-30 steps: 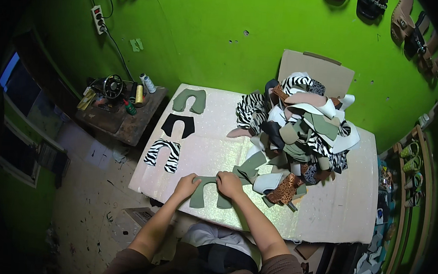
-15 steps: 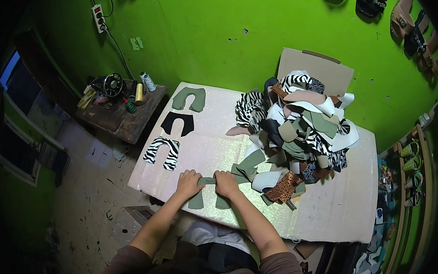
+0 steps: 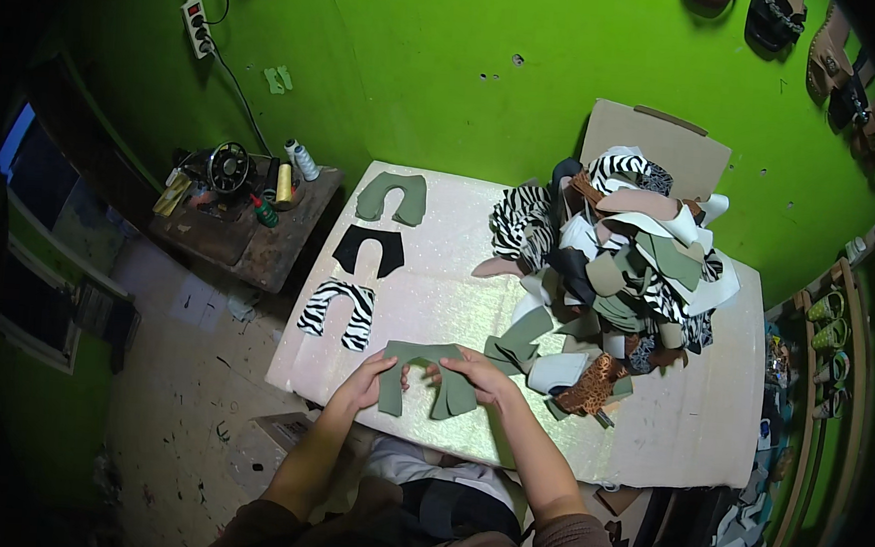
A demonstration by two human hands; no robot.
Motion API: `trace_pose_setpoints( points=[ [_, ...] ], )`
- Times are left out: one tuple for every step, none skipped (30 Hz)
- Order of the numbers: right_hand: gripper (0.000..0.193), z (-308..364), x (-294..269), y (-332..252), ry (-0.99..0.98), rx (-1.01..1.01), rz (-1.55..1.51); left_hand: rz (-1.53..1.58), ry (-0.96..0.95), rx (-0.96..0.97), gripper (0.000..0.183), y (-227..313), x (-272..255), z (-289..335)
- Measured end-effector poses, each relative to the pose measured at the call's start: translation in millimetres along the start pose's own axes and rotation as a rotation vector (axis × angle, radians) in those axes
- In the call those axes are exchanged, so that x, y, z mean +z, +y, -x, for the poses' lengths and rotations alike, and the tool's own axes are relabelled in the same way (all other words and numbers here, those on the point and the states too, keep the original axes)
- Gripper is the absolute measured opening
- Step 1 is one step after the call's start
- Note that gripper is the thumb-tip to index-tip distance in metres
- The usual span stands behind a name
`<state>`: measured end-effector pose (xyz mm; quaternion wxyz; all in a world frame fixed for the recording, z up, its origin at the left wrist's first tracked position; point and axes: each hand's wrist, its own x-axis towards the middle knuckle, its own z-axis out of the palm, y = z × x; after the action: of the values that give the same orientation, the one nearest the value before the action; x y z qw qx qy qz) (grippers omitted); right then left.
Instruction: Organize and sort various patterned and solid-colored shoe component pieces on a work surface.
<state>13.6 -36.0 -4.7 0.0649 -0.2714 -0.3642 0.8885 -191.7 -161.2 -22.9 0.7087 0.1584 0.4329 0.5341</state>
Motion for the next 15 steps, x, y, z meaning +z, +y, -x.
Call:
trace_pose_setpoints(
  points=[
    [0.027, -6, -3, 2, 0.009, -0.030, -0.147, 0.080, -0.020, 0.021, 0.030, 7, -3, -1],
    [0.034, -14, -2, 1, -0.017, -0.053, -0.154, 0.101, -0.058, 0.010, 0.037, 12, -12, -3],
    [0.034, -24, 0, 0, -0.016, -0.056, -0.156, 0.099, -0.059, 0.008, 0.037, 19, -20, -6],
    [0.036, -33, 2, -2, -0.024, -0.058, -0.261, 0.222, -0.060, -0.073, 0.037, 27, -29, -9],
    [0.038, -42, 7, -6, -0.032, -0.057, -0.366, 0.347, -0.059, -0.153, 0.038, 36, -37, -12],
    [0.044, -50, 15, -9, -0.051, -0.096, -0.403, 0.393, -0.059, -0.204, 0.039, 46, -48, -15],
    [0.044, -60, 21, -11, -0.052, -0.097, -0.404, 0.391, -0.058, -0.205, 0.039, 56, -56, -21],
    [0.047, -70, 27, -11, -0.130, -0.141, -0.532, 0.437, -0.058, -0.139, 0.039, 67, -64, -25],
    [0.050, -81, 33, -13, -0.208, -0.186, -0.660, 0.482, -0.059, -0.072, 0.039, 80, -71, -31],
    [0.056, -92, 36, -16, -0.212, -0.174, -0.711, 0.486, -0.103, -0.016, 0.039, 93, -79, -38],
    [0.056, -102, 42, -20, -0.212, -0.179, -0.717, 0.480, -0.127, -0.009, 0.039, 108, -86, -44],
    [0.057, -111, 48, -25, -0.270, -0.195, -0.766, 0.410, -0.156, 0.034, 0.039, 121, -92, -48],
    [0.058, -121, 53, -29, -0.328, -0.212, -0.814, 0.340, -0.186, 0.076, 0.039, 132, -98, -52],
    [0.058, -132, 54, -34, -0.321, -0.223, -0.818, 0.337, -0.194, 0.065, 0.039, 144, -101, -57],
    [0.058, -143, 54, -38, -0.305, -0.251, -0.847, 0.284, -0.137, 0.064, 0.039, 155, -105, -63]
  ],
)
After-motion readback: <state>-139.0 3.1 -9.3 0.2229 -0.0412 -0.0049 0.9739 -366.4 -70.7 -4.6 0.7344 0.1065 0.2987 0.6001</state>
